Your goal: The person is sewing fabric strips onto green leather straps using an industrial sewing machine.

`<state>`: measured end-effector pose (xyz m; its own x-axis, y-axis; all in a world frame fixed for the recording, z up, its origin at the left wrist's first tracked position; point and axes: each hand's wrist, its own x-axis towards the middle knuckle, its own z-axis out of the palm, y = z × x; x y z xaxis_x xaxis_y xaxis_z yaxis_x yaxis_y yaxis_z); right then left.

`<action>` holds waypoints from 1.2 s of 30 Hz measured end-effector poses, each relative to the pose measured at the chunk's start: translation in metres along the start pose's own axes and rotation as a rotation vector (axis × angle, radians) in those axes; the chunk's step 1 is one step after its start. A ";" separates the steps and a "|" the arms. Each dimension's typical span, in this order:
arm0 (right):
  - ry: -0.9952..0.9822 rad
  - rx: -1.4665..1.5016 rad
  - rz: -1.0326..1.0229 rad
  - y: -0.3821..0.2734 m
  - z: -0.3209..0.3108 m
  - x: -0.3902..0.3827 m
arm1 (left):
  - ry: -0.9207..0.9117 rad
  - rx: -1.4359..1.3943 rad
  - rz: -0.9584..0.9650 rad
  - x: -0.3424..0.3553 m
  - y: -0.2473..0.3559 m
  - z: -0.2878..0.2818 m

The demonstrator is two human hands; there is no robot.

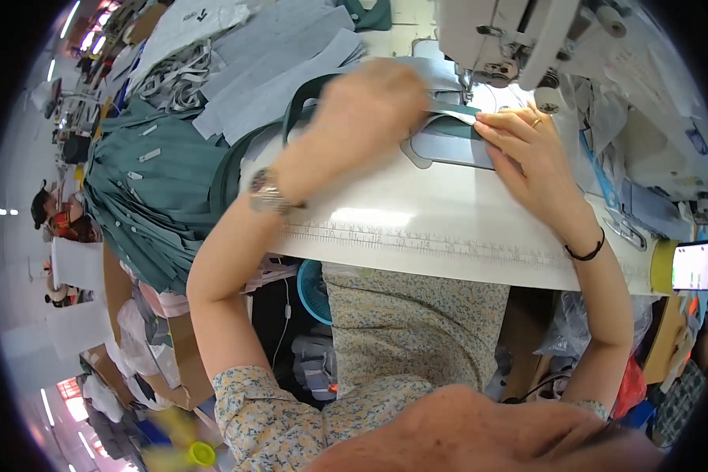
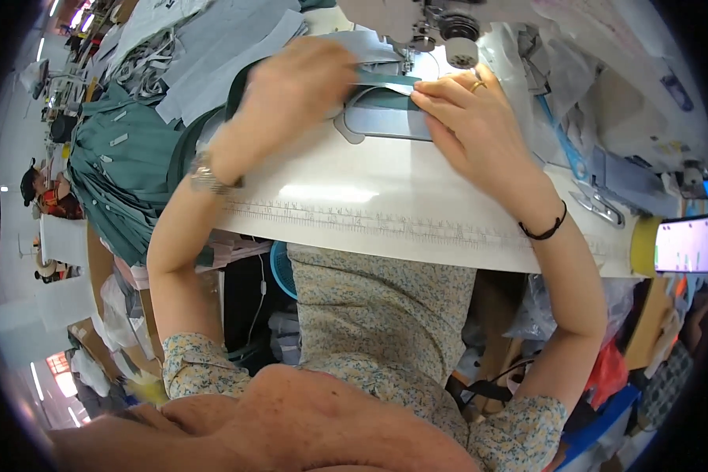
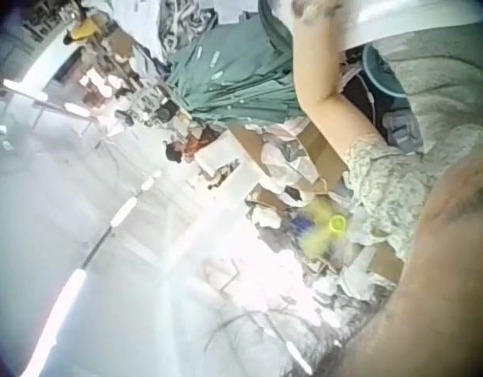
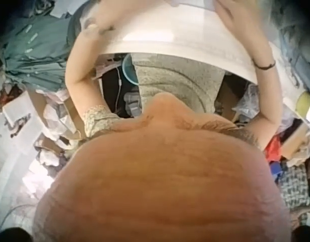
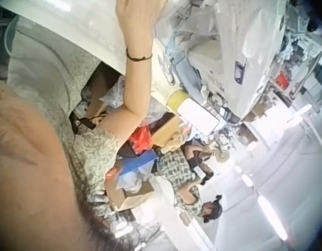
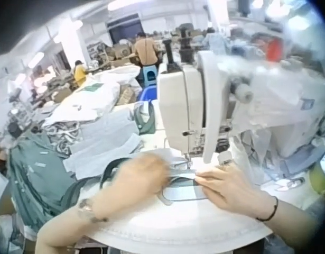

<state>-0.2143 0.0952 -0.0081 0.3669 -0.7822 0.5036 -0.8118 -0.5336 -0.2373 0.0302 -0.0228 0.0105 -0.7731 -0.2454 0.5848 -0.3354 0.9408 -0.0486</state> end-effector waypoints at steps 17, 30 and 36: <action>0.038 -0.034 0.008 0.008 0.014 -0.007 | -0.335 -0.212 -0.474 -0.033 -0.080 -0.031; 0.009 -0.049 0.001 0.007 0.021 0.000 | -0.431 -0.421 -0.544 -0.027 -0.107 -0.026; 0.019 -0.050 0.003 0.007 0.022 -0.001 | -0.236 -0.171 -0.168 -0.030 -0.121 -0.020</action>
<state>-0.2104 0.0852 -0.0292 0.3562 -0.7774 0.5183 -0.8349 -0.5139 -0.1969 0.1043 -0.1247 0.0149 -0.8246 -0.4294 0.3683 -0.3895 0.9031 0.1808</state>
